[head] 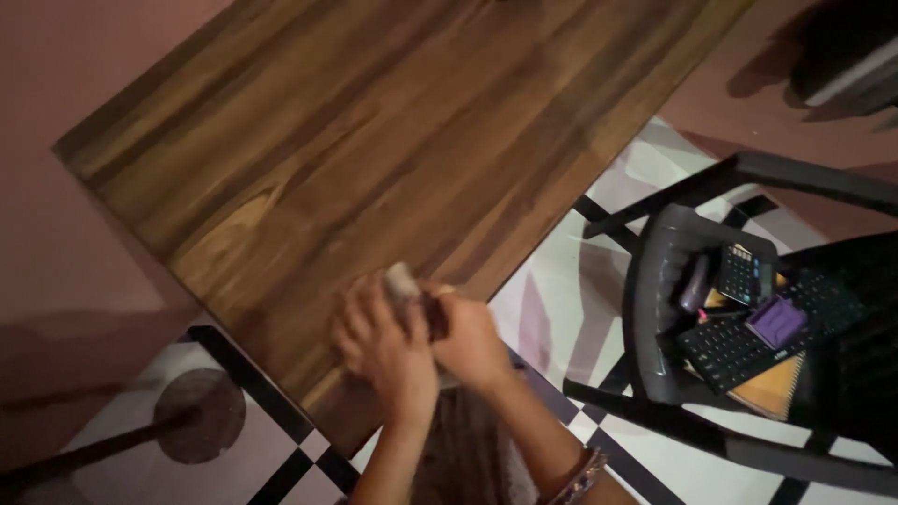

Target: The person wipes a wooden desk surface with a cloth, moving a laptop and mouse aside to reach the full area. They also wipe a small purple box and a black pen before returning them to a chair and continuing to clean the desk.

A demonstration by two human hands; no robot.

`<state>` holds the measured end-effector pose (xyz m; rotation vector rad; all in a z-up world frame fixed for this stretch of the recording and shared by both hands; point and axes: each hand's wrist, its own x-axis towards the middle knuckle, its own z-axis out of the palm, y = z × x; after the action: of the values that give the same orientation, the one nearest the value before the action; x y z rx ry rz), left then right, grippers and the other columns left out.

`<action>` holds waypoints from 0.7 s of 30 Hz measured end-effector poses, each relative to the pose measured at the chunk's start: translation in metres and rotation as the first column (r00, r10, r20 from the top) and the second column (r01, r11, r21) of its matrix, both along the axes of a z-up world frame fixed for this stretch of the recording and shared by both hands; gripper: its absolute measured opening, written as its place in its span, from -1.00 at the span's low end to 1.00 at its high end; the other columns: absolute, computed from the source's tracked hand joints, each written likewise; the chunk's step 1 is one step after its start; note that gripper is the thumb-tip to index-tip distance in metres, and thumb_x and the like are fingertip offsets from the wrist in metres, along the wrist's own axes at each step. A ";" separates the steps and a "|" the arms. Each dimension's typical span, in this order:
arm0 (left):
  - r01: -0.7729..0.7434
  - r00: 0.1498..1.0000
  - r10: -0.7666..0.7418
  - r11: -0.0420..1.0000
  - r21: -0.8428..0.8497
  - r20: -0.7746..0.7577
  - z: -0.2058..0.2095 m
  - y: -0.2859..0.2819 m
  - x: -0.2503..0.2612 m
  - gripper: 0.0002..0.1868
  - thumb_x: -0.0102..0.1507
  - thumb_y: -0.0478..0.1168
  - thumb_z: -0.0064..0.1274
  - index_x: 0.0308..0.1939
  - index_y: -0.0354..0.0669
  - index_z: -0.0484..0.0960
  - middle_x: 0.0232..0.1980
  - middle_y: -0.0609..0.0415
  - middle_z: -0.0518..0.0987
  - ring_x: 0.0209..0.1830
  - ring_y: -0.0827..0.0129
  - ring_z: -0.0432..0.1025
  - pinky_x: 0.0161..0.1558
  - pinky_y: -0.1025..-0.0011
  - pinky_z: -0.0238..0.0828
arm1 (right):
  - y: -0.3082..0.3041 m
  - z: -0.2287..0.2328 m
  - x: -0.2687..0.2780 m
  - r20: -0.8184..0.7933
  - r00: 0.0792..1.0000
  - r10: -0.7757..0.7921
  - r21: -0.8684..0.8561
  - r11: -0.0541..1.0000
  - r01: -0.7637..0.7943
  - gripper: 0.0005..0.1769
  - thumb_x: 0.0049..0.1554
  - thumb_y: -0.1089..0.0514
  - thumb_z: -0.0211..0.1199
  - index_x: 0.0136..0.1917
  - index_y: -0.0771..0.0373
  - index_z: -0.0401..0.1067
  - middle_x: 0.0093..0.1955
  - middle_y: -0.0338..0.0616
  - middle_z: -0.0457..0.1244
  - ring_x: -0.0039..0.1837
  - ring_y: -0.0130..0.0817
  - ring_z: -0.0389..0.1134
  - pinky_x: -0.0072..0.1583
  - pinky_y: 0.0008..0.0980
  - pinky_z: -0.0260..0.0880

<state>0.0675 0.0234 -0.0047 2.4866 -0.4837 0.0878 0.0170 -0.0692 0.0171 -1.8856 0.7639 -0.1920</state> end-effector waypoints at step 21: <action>-0.057 0.994 0.024 0.947 0.316 0.107 0.004 0.058 -0.034 -0.08 -0.07 -0.04 0.22 0.42 0.08 0.39 0.54 -0.23 0.17 0.56 -0.34 -0.05 0.42 -0.33 -0.19 | 0.041 0.000 0.028 0.057 0.988 0.143 -0.417 0.903 -0.107 -0.81 0.04 0.18 0.24 -0.04 0.20 0.53 -0.07 0.06 0.39 -0.03 0.15 0.40 -0.01 0.03 0.41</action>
<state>0.0337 0.0812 -0.0007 2.8209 -0.5242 0.1651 0.0452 -0.0283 0.0173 -2.3037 0.5685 -0.3759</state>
